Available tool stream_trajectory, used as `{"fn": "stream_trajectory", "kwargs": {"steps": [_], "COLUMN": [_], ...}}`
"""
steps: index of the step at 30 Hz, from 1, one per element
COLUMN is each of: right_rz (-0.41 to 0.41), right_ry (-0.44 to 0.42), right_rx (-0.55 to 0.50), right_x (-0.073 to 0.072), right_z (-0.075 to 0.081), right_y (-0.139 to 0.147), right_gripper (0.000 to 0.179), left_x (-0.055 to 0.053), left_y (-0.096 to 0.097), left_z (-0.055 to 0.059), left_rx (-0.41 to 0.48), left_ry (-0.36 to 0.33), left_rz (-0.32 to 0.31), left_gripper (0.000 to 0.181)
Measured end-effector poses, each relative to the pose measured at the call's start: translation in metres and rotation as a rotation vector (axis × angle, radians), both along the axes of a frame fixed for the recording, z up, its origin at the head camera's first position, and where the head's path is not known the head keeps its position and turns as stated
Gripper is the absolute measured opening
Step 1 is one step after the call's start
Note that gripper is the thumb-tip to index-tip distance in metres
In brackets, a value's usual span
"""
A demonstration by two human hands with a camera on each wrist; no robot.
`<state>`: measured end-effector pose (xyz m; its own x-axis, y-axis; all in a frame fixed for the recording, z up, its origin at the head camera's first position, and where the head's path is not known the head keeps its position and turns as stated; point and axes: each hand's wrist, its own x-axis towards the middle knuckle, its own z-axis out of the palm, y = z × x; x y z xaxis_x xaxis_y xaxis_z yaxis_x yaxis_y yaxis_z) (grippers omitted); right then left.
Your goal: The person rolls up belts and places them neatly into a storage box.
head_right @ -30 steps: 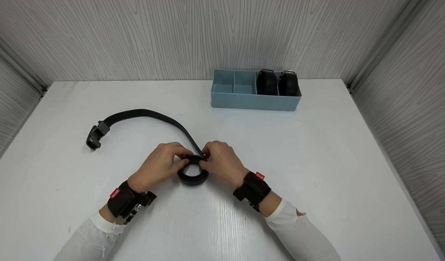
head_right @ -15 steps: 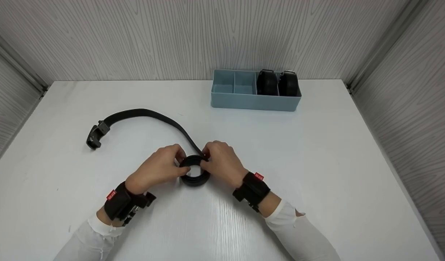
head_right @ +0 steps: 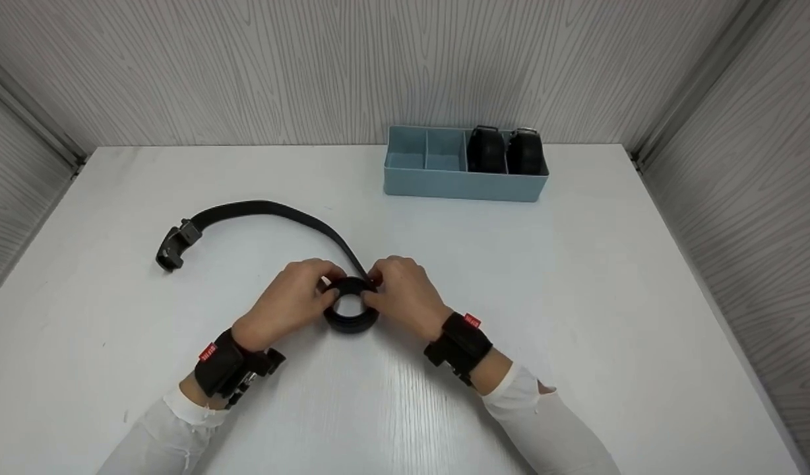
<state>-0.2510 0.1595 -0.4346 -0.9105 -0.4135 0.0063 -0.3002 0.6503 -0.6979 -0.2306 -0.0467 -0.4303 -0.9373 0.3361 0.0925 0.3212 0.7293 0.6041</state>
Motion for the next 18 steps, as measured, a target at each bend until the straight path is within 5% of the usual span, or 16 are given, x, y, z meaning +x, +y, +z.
{"fn": "stream_trajectory", "kwargs": {"steps": [9, 18], "right_rz": [-0.005, -0.011], "right_ry": [0.048, 0.028], "right_rx": [0.025, 0.014], "right_x": [0.0006, 0.0004], "right_z": [-0.0009, -0.0013], "right_y": [-0.0007, -0.0002], "right_gripper": [0.017, 0.02], "left_x": [-0.0029, 0.0023], "left_y": [-0.0014, 0.0004], "left_z": [0.0004, 0.0054], "left_rx": [0.085, -0.024], "left_ry": [-0.07, -0.206], "left_rz": [0.009, 0.072], "left_gripper": [0.015, 0.031]}}
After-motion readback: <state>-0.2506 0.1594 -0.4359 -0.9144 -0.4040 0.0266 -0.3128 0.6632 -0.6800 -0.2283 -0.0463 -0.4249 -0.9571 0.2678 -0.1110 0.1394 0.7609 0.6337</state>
